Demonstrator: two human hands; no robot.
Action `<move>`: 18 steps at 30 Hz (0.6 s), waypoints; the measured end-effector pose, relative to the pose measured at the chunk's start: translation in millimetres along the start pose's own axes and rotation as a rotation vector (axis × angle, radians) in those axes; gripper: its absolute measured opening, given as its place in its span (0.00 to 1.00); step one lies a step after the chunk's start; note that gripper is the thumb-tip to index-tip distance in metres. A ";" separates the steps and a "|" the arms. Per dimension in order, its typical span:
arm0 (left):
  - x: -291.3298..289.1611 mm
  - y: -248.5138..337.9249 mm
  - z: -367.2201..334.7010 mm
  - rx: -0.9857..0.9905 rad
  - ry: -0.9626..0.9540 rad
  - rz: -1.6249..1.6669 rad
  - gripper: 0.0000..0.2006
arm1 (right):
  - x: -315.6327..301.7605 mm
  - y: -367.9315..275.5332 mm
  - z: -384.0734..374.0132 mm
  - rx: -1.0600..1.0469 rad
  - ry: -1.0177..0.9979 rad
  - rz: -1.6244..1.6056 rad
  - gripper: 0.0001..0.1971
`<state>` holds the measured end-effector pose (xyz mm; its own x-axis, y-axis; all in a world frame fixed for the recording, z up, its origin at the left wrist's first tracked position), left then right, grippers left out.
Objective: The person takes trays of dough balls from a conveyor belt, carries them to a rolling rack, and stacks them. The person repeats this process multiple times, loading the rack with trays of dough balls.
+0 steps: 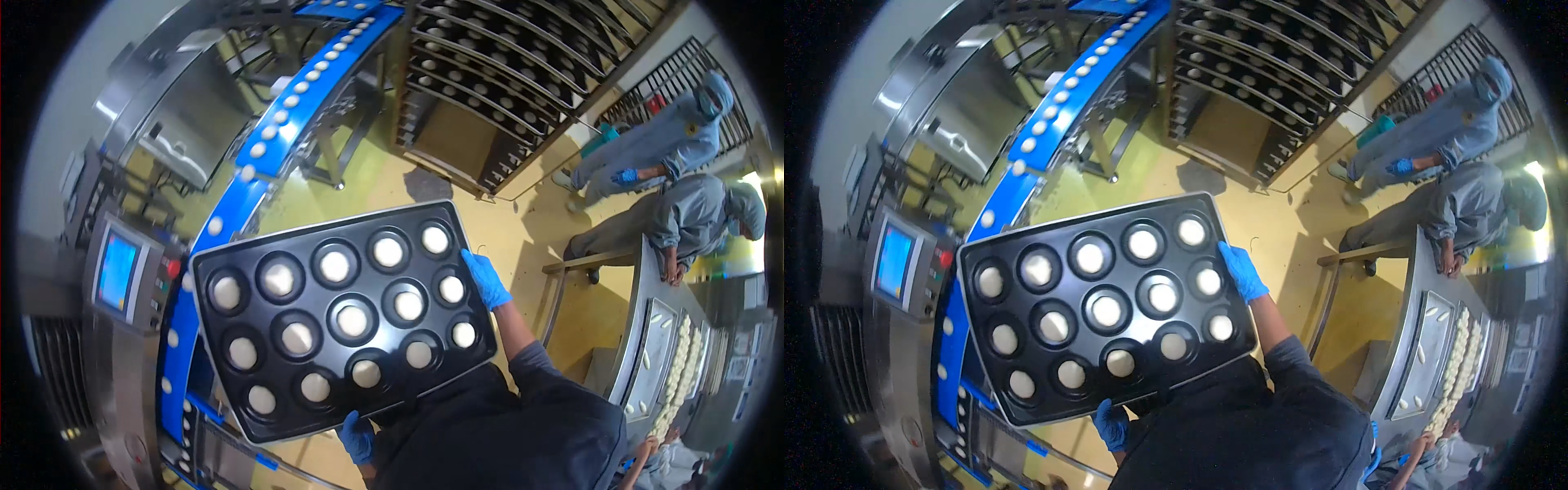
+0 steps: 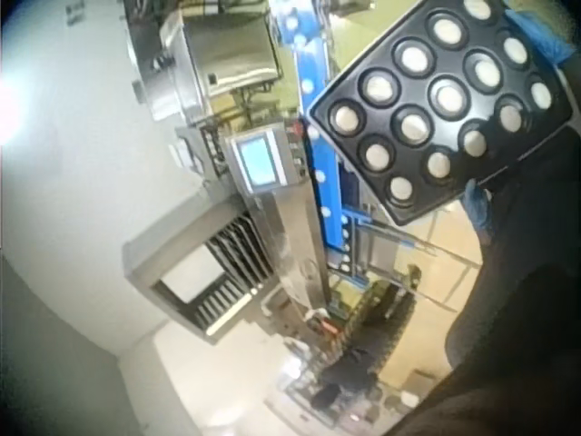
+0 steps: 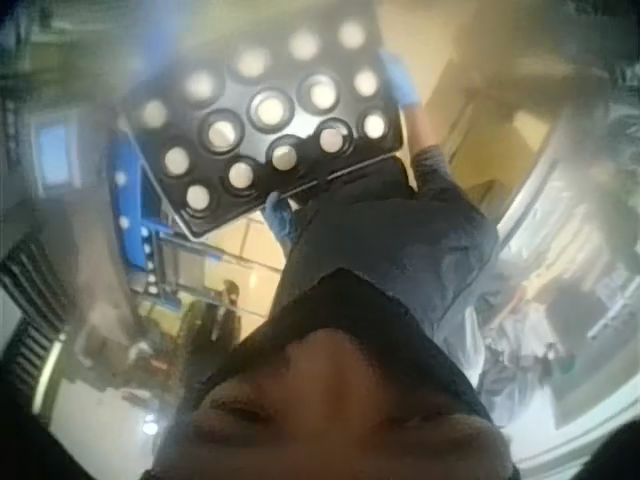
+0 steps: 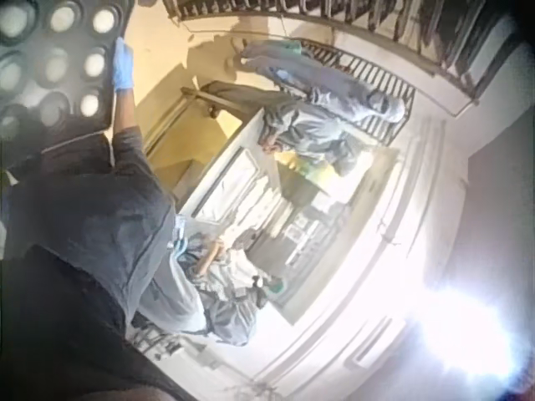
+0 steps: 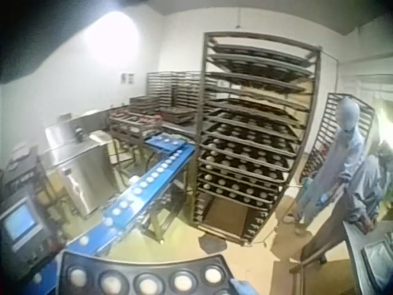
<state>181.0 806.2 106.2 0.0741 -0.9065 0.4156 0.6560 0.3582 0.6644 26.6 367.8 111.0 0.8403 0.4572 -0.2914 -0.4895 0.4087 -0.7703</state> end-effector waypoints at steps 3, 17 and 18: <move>67.0 -23.9 -46.1 -0.163 -0.139 -0.142 0.15 | -56.5 49.0 -48.7 0.026 0.206 -0.126 0.20; 366.2 -284.8 -393.4 -0.712 -0.603 -0.083 0.08 | -193.7 89.2 -345.9 0.261 0.731 -0.155 0.22; 398.8 -293.9 -389.2 -0.494 -0.633 -0.337 0.09 | -200.9 94.1 -360.8 0.279 0.757 -0.160 0.22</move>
<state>310.0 252.5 -165.1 -0.5181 -0.5993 0.6102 0.8293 -0.1775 0.5299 -104.2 29.4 -107.7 0.7854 -0.2391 -0.5710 -0.3070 0.6505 -0.6947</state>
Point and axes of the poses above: each hand's wrist, its own z-axis away from the middle knuckle, its own x-axis out of the palm, y = z × x, the point moved 1 cm from there along -z, towards the middle knuckle, and after that the axes turned 11 degrees about x, right-handed, at the moved point
